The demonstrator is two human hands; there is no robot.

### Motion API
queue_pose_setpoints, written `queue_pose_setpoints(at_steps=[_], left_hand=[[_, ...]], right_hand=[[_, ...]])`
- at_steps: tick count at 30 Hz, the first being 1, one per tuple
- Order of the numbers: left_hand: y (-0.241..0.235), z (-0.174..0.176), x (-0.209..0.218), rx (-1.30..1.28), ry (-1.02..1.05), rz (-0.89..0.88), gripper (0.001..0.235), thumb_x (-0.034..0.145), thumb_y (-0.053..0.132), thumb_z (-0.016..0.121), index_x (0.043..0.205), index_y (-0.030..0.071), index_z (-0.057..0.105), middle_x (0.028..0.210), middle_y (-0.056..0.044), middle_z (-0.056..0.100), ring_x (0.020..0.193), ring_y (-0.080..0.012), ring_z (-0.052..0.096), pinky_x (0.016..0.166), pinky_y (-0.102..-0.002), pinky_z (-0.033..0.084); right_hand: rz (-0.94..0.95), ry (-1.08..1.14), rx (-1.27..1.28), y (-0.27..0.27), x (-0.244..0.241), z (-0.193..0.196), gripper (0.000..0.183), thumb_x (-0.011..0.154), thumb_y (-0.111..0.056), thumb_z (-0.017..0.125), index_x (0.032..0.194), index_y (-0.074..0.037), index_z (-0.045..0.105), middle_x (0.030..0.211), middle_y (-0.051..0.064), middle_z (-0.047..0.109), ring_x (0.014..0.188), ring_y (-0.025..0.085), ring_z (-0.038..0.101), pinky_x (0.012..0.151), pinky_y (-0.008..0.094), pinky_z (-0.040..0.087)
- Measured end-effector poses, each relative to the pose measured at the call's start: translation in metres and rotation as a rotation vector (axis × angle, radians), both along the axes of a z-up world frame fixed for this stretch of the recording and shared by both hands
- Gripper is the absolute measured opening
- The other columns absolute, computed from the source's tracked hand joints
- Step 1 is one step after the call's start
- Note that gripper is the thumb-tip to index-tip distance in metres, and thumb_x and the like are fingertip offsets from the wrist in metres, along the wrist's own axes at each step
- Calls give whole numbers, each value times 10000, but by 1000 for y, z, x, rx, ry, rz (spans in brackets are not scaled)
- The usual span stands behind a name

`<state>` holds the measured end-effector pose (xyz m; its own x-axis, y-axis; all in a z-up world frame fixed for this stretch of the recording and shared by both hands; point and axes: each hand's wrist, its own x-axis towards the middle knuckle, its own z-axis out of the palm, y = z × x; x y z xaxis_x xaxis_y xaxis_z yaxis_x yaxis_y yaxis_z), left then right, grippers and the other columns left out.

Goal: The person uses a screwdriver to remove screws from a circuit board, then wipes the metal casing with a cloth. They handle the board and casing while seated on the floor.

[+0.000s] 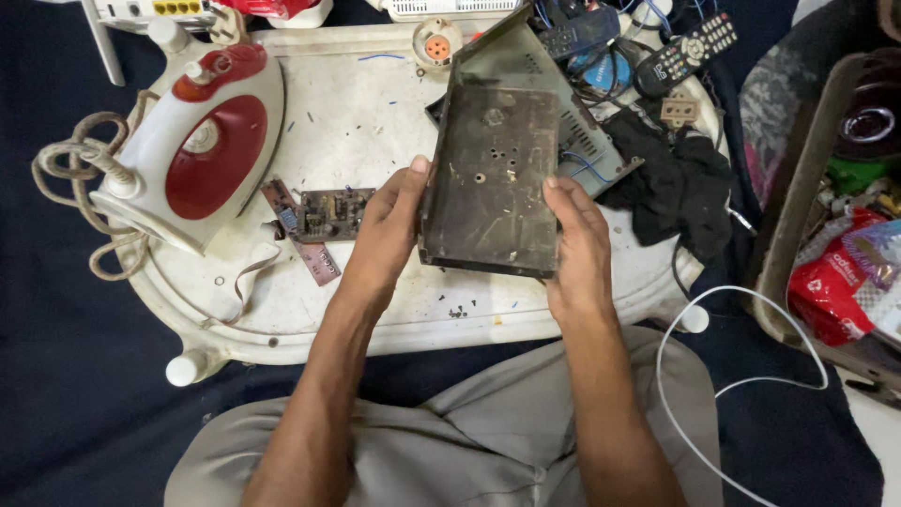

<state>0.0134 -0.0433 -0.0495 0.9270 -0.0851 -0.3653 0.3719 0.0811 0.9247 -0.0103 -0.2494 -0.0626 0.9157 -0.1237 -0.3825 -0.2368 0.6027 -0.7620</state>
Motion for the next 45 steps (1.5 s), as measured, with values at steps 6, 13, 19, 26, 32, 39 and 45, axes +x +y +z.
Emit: queue_pose_setpoints(at_steps=[6, 13, 19, 26, 32, 39, 45], left_hand=[[1, 9, -1, -150, 99, -2, 571, 973, 529, 582, 1254, 45, 691, 801, 49, 555, 673, -38, 513, 673, -246, 514], [0, 13, -3, -129, 76, 103, 434, 970, 399, 663, 1217, 42, 680, 787, 66, 530, 641, -40, 510, 598, -241, 489], [0, 7, -3, -87, 7, 105, 359, 968, 336, 656, 1196, 59, 671, 765, 44, 616, 609, -37, 535, 567, -241, 472], [-1, -1, -6, -116, 17, 34, 332, 964, 298, 655, 1191, 56, 652, 815, 32, 648, 639, -42, 566, 579, -246, 500], [0, -10, -6, -108, 22, 17, 354, 955, 301, 650, 1205, 50, 632, 862, 16, 680, 683, -57, 595, 594, -252, 518], [-6, -14, -7, -20, 23, 7, 370, 975, 331, 614, 1213, 48, 620, 928, 0, 692, 761, -68, 631, 611, -256, 523], [-6, -21, -13, -125, -58, 51, 377, 1020, 289, 577, 1277, 15, 550, 1015, -29, 606, 853, -90, 551, 686, -271, 489]], right_hand=[[47, -21, -136, -2, 1, 6, 245, 1007, -232, 627, 1160, -54, 696, 1048, 19, 739, 931, 86, 678, 837, 265, 555], [-23, 21, -360, -15, -1, -7, 289, 1022, -305, 598, 1143, -89, 746, 1109, 35, 756, 903, 100, 647, 801, 257, 535], [-361, 27, -1130, -65, 6, -37, 276, 994, -133, 736, 1267, -98, 746, 1511, 171, 400, 1158, 244, 627, 886, 312, 590], [-283, 268, -654, -86, 13, -92, 628, 840, -91, 762, 1407, -43, 497, 1461, 164, 424, 997, 209, 669, 712, 295, 591], [-681, -30, -677, -90, 17, -77, 603, 815, 29, 842, 1280, 13, 457, 1165, 178, 632, 824, 168, 638, 655, 284, 527], [-519, -329, -560, -26, -1, 37, 244, 911, -108, 695, 1137, -29, 653, 1092, 18, 698, 931, 80, 645, 844, 205, 530], [-52, -661, -1234, -4, -13, 76, 220, 907, -58, 713, 1083, 19, 605, 1502, 219, 547, 1455, 372, 487, 1231, 451, 350]])
